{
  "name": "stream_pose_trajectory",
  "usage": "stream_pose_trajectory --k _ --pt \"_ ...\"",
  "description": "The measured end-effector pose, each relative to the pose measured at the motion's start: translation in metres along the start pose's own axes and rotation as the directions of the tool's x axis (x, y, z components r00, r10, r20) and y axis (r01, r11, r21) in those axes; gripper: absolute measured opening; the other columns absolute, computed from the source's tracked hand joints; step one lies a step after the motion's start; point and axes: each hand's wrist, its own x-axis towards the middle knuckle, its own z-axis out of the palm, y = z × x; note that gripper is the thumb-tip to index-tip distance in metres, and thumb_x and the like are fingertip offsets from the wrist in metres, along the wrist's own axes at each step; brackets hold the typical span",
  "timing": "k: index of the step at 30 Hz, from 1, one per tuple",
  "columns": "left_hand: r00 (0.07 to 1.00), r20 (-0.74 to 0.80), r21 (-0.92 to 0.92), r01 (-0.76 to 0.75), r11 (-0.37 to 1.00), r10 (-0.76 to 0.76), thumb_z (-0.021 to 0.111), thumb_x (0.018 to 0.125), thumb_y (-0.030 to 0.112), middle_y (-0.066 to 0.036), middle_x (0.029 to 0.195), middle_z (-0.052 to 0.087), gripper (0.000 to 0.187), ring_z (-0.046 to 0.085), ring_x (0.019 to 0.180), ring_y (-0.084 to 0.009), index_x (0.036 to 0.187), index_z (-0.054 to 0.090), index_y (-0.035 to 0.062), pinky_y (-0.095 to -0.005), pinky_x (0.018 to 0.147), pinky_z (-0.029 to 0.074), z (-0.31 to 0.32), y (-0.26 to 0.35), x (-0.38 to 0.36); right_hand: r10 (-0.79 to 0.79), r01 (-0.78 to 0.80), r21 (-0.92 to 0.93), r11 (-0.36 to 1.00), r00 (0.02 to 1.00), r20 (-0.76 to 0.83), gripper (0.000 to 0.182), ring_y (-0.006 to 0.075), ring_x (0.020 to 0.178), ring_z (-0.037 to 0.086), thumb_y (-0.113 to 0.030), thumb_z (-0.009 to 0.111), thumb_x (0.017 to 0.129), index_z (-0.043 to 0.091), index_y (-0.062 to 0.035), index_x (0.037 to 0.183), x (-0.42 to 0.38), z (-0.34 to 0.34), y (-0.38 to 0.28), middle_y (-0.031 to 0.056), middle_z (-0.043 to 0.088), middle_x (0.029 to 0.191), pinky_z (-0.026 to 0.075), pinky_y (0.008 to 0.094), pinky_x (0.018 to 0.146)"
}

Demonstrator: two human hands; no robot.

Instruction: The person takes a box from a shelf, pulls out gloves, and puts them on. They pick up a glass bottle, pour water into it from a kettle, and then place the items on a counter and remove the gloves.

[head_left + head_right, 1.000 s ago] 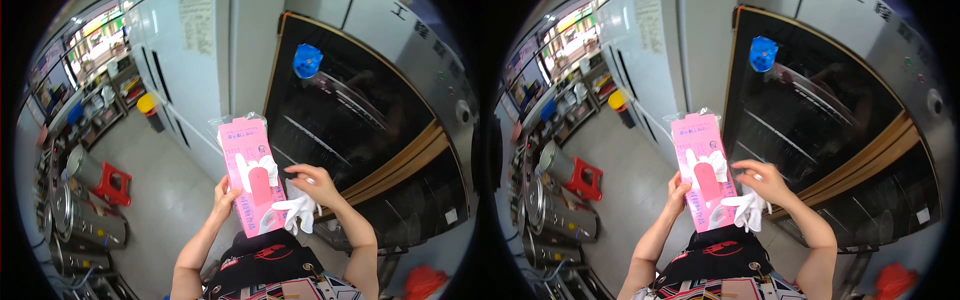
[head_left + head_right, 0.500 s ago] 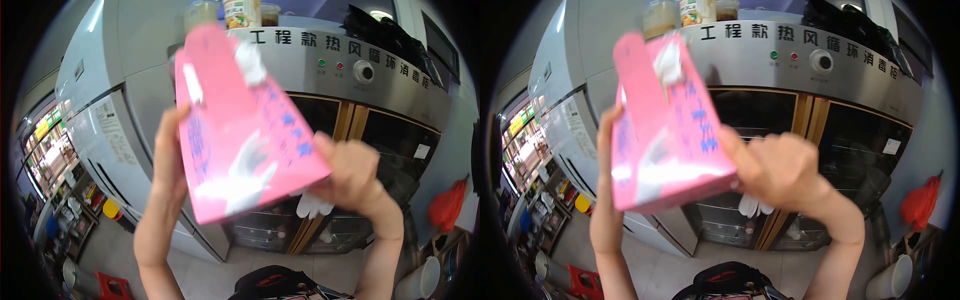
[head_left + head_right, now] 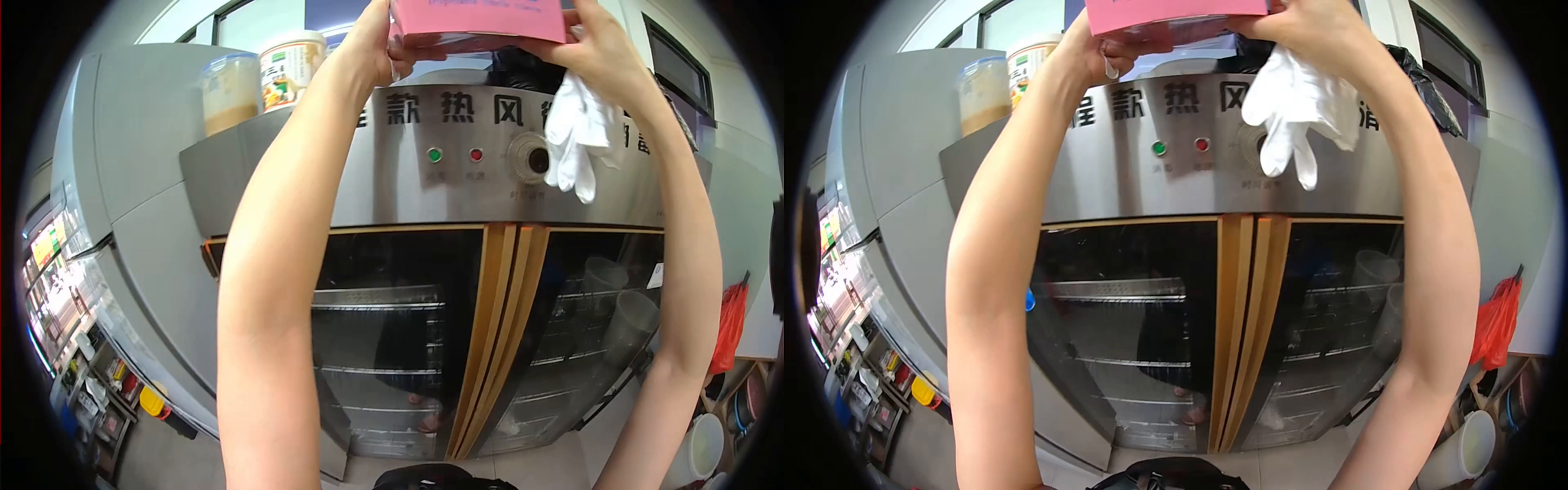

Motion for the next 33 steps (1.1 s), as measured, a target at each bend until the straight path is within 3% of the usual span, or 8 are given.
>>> stream_pose_trajectory --k 9,12,13,15,21,24,29,33 --pt "0.838 -0.402 0.859 0.204 0.470 0.370 0.062 0.088 0.033 -0.014 0.071 0.062 0.039 0.046 0.047 -0.0134 0.094 0.065 -0.0056 -0.0317 0.039 0.032 -0.053 -0.042 0.055 0.173 -0.079 -0.443 0.893 0.969 0.177 0.067 0.0288 0.125 0.051 -0.019 0.074 0.081 0.040 -0.0064 0.138 0.012 0.009 0.037 0.0185 0.052 0.135 0.039 0.0373 0.107" --pt "0.617 0.064 0.993 -0.120 0.013 0.784 0.058 0.089 0.043 -0.017 0.097 0.069 0.046 0.068 0.082 -0.0283 0.109 0.064 0.0014 -0.0359 0.070 0.055 -0.057 -0.048 -0.010 -0.008 -0.011 -0.390 0.921 0.999 -0.048 0.054 0.0166 0.099 0.062 -0.032 0.069 0.084 0.052 -0.0083 0.130 -0.010 -0.001 0.083 0.0091 0.064 0.096 0.057 0.0334 0.072" --pt "0.408 0.241 0.956 -0.255 -0.143 0.880 0.060 0.087 0.048 -0.019 0.100 0.070 0.051 0.068 0.087 -0.0275 0.109 0.065 0.0013 -0.0344 0.076 0.056 -0.062 -0.057 -0.046 0.216 -0.230 0.287 0.930 0.973 0.081 0.048 0.0170 0.091 0.063 -0.031 0.060 0.091 0.051 -0.0064 0.131 -0.043 0.012 0.059 0.0090 0.063 0.100 0.057 0.0370 0.070" --pt "0.346 0.456 0.829 -0.500 -0.251 0.820 0.057 0.075 -0.001 -0.013 0.072 0.053 0.015 0.054 0.057 -0.0311 0.090 0.058 0.0031 -0.0407 0.048 0.042 -0.078 -0.071 -0.135 0.175 -0.181 0.385 0.905 0.983 0.052 0.047 0.0165 0.087 0.063 -0.032 0.057 0.093 0.050 -0.0043 0.130 -0.152 0.019 0.093 0.0099 0.064 0.100 0.055 0.0347 0.074" --pt "0.915 -0.158 0.893 -0.028 0.449 0.372 0.054 0.078 -0.011 -0.016 0.097 0.066 0.029 0.067 0.080 -0.0307 0.104 0.063 -0.0017 -0.0355 0.063 0.057 -0.124 -0.177 -0.450 -0.180 -0.490 0.686 0.538 0.728 0.661 0.027 0.0137 0.084 0.060 -0.017 0.060 0.090 0.062 0.0018 0.108 -0.261 0.225 -0.025 0.0097 0.066 0.093 0.047 0.0253 0.077" --pt "0.440 -0.897 0.226 0.534 0.815 -0.040 0.050 0.098 0.011 -0.007 0.084 0.065 0.024 0.064 0.084 -0.0150 0.118 0.057 -0.0007 -0.0318 0.076 0.051 -0.134 -0.216 -0.599 -0.250 -0.907 0.383 0.176 0.335 0.908 0.015 0.0067 0.074 0.054 -0.012 0.062 0.090 0.064 0.0014 0.098 -0.310 0.361 -0.150 0.0032 0.063 0.085 0.043 0.0210 0.066" --pt "-0.355 -0.934 -0.185 0.360 0.914 -0.049 0.049 0.099 0.037 -0.001 0.079 0.064 0.036 0.034 0.049 -0.0009 0.110 0.063 0.0055 -0.0176 0.044 0.028 -0.138 -0.163 -0.772 -0.613 -0.988 0.152 -0.034 0.140 0.777 0.022 0.0070 0.069 0.046 -0.021 0.059 0.096 0.061 0.0010 0.100 -0.404 0.484 -0.353 -0.0004 0.052 0.075 0.037 0.0204 0.062" --pt "-0.409 -0.912 -0.158 0.265 0.951 -0.037 0.052 0.097 0.037 -0.006 0.087 0.065 0.040 0.044 0.058 -0.0032 0.114 0.061 0.0018 -0.0184 0.046 0.032 -0.146 -0.079 -0.838 -0.726 -0.988 -0.126 -0.084 -0.025 0.687 0.016 0.0062 0.068 0.047 -0.017 0.060 0.095 0.060 -0.0013 0.096 -0.437 0.510 -0.494 -0.0007 0.053 0.075 0.038 0.0204 0.061"
